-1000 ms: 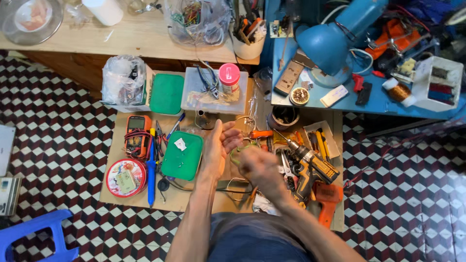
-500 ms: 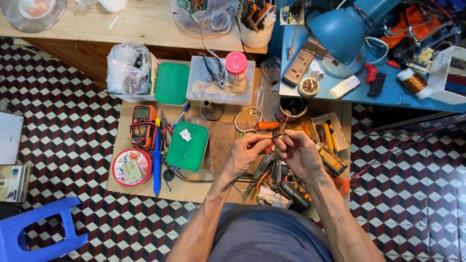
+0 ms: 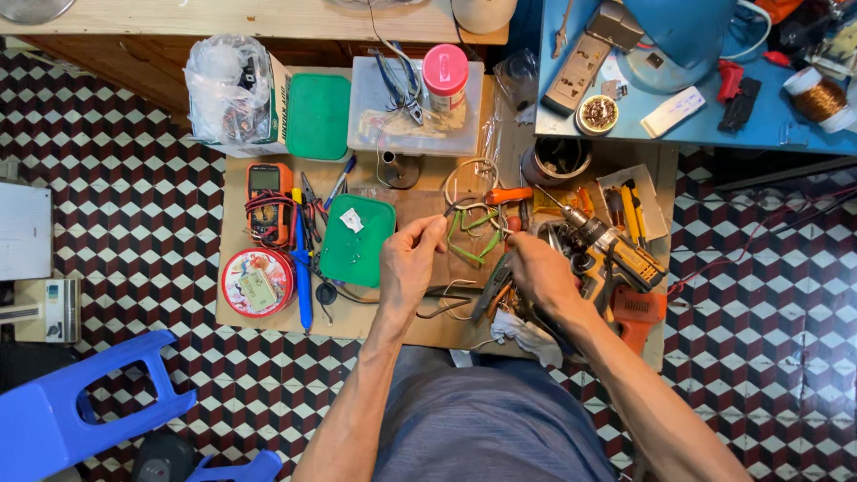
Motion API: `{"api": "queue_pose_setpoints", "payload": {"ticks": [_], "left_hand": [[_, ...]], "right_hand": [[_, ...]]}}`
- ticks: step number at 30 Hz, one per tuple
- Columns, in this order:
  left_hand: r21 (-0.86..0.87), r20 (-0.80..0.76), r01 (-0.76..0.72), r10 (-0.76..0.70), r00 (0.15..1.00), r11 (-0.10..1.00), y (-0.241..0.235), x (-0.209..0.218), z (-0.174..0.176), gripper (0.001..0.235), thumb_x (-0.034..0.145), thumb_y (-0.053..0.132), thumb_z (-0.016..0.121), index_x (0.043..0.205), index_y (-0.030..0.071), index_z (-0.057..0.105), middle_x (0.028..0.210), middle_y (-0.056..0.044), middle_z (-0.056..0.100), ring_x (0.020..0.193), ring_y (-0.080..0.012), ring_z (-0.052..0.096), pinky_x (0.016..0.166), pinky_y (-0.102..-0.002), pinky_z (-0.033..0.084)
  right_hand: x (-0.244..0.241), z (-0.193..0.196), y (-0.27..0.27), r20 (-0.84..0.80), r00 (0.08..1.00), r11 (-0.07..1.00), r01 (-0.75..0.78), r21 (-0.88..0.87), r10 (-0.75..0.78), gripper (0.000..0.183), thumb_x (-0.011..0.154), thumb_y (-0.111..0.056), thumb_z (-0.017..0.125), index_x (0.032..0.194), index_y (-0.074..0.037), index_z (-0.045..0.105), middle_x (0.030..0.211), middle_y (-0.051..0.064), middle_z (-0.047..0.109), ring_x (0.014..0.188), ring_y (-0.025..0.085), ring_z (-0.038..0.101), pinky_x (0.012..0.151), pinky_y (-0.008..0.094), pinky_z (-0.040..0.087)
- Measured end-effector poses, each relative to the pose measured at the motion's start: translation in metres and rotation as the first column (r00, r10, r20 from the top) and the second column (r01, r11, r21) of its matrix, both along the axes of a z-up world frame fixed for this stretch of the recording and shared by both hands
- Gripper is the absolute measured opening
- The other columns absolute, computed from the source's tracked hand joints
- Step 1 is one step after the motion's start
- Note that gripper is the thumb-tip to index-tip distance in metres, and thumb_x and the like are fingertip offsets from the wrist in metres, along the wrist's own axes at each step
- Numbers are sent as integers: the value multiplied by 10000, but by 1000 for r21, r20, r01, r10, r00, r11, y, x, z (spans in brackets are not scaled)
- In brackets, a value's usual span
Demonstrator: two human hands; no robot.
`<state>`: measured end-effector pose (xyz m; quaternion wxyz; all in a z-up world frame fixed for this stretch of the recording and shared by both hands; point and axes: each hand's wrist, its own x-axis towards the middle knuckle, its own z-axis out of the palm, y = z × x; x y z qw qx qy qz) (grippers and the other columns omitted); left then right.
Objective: The person disassembles a white electrical plug, strips and twists wires, and uses a multimeter to test continuity. They then reassemble the plug and wrap the cord with electrical tape.
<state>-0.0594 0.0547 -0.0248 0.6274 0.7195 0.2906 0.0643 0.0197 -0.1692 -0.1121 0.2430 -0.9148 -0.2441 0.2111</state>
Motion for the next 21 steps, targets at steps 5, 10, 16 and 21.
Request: {"api": "queue_pose_setpoints", "payload": {"ticks": [5, 10, 16, 21], "left_hand": [[12, -36, 126, -125, 991, 992, 26, -2, 17, 345, 1000, 338, 645, 1056, 36, 802, 663, 36, 618, 624, -27, 470, 553, -220, 390], [-185, 23, 191, -190, 981, 964, 46, 11, 22, 312, 994, 305, 646, 1069, 33, 781, 686, 51, 647, 658, -7, 515, 577, -197, 395], [-175, 70, 220, -211, 975, 959, 62, 35, 20, 283, 983, 280, 667, 1088, 32, 757, 716, 33, 668, 674, -17, 570, 596, -199, 445], [-87, 137, 230, -217, 966, 969, 53, 65, 27, 278, 967, 267, 689, 1094, 29, 758, 767, -3, 725, 701, -28, 624, 625, -206, 487]], "right_hand": [[-35, -77, 20, 107, 690, 616, -551, -564, 715, 290, 921, -149, 580, 1206, -94, 599, 1179, 102, 588, 1208, 263, 526, 1039, 422, 396], [-23, -111, 41, 282, 596, 640, -557, -529, 752, 312, 849, -230, 571, 1145, -144, 614, 1179, 108, 566, 1213, 291, 505, 1090, 496, 344], [-7, -55, 59, 148, 659, 635, -601, -486, 737, 399, 832, -190, 612, 1216, -84, 576, 1187, 142, 558, 1135, 291, 530, 935, 431, 420], [-24, 35, 48, 59, 857, 749, -413, -518, 513, 247, 930, -82, 592, 1172, -55, 549, 1001, 128, 625, 937, 285, 661, 779, 415, 533]]}}
